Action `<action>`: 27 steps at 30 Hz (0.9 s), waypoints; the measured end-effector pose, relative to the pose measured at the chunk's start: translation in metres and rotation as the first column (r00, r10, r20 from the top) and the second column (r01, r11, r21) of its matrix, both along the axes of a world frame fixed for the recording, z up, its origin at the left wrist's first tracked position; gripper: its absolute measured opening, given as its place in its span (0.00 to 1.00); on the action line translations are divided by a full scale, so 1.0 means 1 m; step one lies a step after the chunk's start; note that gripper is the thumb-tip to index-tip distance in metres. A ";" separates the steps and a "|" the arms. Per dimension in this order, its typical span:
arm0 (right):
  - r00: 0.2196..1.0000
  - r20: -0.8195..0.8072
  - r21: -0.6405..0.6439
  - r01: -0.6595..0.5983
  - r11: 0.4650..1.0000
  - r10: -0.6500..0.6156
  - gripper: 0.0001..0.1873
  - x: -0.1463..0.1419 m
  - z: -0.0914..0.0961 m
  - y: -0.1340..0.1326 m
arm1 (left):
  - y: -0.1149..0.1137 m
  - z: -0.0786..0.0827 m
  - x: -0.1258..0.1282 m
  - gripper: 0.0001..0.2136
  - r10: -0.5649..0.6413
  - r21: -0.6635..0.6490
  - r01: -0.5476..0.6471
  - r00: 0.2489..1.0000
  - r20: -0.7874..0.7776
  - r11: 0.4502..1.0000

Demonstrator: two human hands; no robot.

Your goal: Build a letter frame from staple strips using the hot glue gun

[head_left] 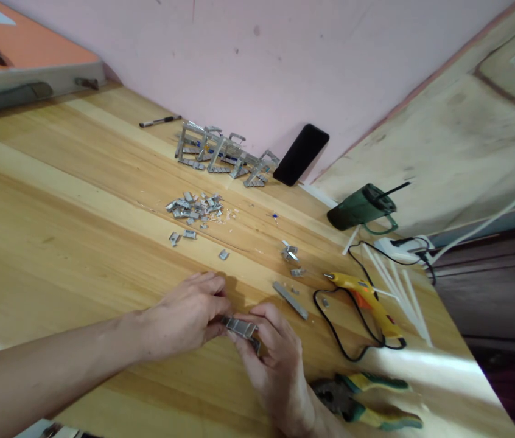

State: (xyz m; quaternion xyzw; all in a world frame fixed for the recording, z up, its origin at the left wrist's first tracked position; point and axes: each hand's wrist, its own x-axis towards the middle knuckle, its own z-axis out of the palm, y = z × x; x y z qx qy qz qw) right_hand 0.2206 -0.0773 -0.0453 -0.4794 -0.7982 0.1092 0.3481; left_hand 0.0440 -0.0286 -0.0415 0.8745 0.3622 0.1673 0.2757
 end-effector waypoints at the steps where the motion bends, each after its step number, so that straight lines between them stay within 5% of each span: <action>1: 1.000 -0.001 0.000 -0.002 1.000 0.002 0.05 0.000 0.000 0.000 | 0.000 -0.001 0.000 0.03 -0.001 -0.001 0.001 1.000 0.003 1.000; 27: 1.000 -0.012 -0.034 -0.006 0.999 0.005 0.08 0.001 0.002 -0.001 | 0.000 -0.002 0.000 0.02 0.002 -0.018 -0.002 1.000 0.010 1.000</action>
